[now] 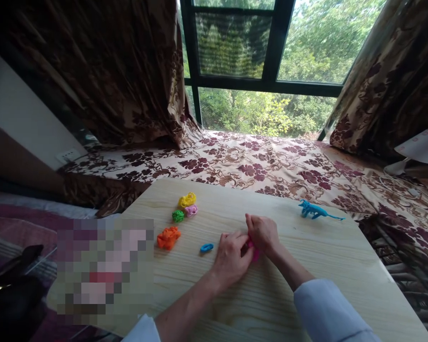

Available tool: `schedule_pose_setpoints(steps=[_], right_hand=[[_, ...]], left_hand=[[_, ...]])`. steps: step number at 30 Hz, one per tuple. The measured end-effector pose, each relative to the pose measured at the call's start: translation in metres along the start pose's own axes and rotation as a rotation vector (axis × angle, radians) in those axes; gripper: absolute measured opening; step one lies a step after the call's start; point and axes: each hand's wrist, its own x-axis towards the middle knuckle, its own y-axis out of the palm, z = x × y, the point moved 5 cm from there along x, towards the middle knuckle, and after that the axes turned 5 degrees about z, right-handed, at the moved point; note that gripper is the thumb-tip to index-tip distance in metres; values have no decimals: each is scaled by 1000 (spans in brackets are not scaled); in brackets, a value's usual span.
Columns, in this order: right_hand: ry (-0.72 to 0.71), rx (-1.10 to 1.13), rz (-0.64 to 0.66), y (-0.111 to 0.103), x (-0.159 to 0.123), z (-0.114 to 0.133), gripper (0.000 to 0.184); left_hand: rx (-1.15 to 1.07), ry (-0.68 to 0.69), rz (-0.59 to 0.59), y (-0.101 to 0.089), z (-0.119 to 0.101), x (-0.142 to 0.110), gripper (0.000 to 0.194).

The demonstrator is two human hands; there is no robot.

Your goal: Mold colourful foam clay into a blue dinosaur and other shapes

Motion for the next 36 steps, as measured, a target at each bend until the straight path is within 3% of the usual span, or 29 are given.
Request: schedule_pose_setpoints(steps=[5, 14, 19, 23, 29, 36], right_hand=[[32, -12, -35, -2, 14, -6, 50], [-17, 62, -6, -7, -27, 0, 62], [-44, 59, 18, -2, -10, 2, 58], [26, 42, -16, 2, 8, -5, 53], [167, 68, -94, 1, -3, -16, 60], [82, 166, -50, 0, -5, -15, 54]], left_hand=[[15, -1, -4, -1, -2, -3, 11], [29, -2, -28, -2, -4, -7, 7], [23, 1, -13, -1, -1, -6, 11], [23, 11, -2, -1, -2, -6, 16], [25, 13, -22, -6, -9, -8, 24], [49, 66, 0, -9, -15, -9, 24]])
